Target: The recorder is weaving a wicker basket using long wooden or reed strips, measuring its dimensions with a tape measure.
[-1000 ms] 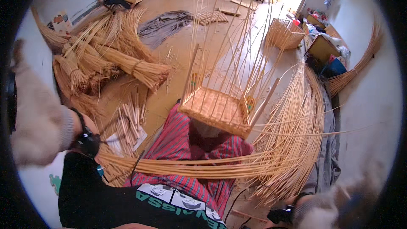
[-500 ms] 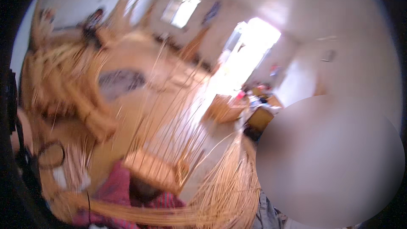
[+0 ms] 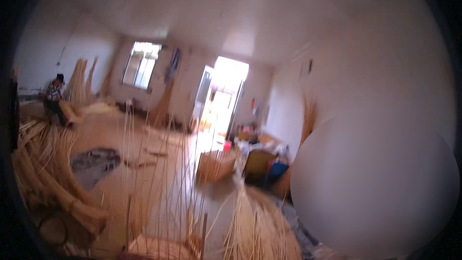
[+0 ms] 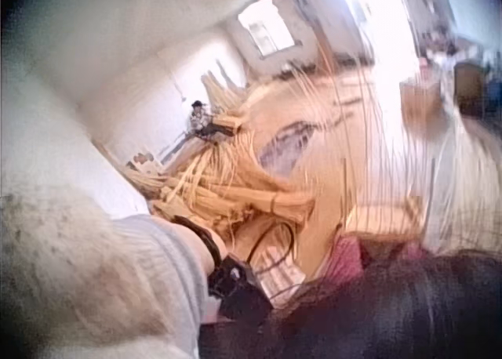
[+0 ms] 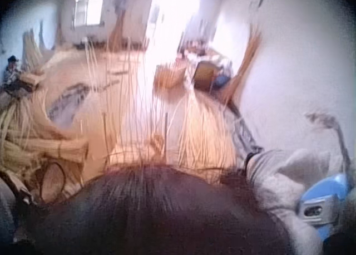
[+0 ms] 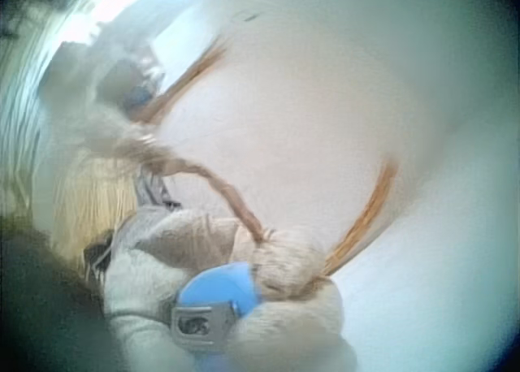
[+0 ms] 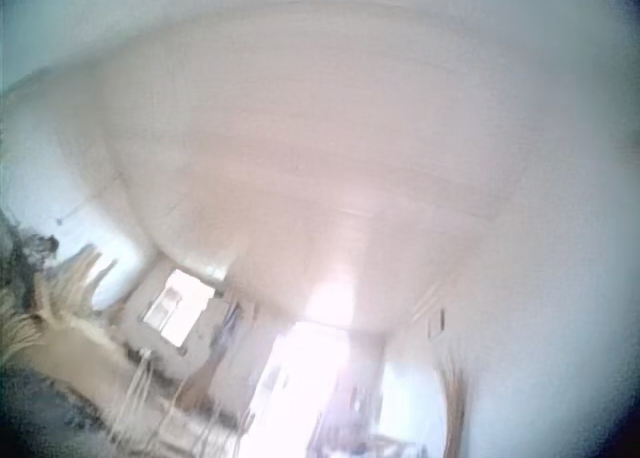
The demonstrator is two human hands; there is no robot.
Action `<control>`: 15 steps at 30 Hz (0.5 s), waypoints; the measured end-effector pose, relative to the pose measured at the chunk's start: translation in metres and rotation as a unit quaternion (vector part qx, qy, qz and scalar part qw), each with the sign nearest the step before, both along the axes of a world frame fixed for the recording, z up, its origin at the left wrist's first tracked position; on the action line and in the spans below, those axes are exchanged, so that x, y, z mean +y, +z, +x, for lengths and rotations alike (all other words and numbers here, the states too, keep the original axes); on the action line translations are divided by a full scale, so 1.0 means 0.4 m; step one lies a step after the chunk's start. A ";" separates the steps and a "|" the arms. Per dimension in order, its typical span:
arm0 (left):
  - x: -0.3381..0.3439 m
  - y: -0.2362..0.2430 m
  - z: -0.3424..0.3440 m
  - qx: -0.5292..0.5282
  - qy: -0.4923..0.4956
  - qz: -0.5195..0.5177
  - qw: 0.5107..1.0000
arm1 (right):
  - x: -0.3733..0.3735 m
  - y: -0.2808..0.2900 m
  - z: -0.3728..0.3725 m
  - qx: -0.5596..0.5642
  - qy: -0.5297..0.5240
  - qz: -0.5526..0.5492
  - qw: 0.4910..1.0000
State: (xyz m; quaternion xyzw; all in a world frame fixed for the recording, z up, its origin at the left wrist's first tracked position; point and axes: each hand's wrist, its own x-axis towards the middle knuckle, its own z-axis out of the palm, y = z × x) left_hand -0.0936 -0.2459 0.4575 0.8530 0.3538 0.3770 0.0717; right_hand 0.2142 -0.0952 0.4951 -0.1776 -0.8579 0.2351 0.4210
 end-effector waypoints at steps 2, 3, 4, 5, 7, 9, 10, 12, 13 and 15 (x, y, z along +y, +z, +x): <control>0.011 -0.038 -0.013 -0.010 0.002 -0.010 1.000 | 0.017 -0.059 -0.003 -0.012 -0.006 -0.021 1.000; 0.014 -0.043 -0.023 -0.010 0.004 -0.007 1.000 | 0.022 -0.083 -0.002 -0.014 -0.011 -0.024 1.000; 0.020 -0.045 -0.028 -0.009 0.008 -0.003 1.000 | 0.031 -0.103 -0.005 -0.013 -0.018 -0.024 0.999; 0.018 -0.038 -0.036 -0.006 0.016 0.001 1.000 | 0.030 -0.120 -0.007 -0.013 -0.018 -0.031 0.999; 0.003 -0.019 -0.044 0.005 0.038 0.007 0.999 | 0.020 -0.148 -0.022 -0.009 -0.015 -0.035 0.999; -0.025 0.008 -0.059 0.024 0.052 0.027 0.998 | 0.005 -0.169 -0.045 -0.006 -0.010 -0.045 0.999; -0.040 0.022 -0.068 0.031 0.060 0.041 0.997 | -0.001 -0.177 -0.056 -0.006 -0.005 -0.049 0.999; -0.083 0.045 -0.088 0.043 0.078 0.070 0.994 | -0.015 -0.196 -0.083 -0.006 0.007 -0.058 0.998; -0.108 0.057 -0.101 0.044 0.090 0.092 0.991 | -0.023 -0.207 -0.096 -0.009 0.014 -0.063 0.998; -0.152 0.088 -0.129 0.043 0.114 0.155 0.980 | -0.036 -0.223 -0.121 -0.011 0.025 -0.070 0.997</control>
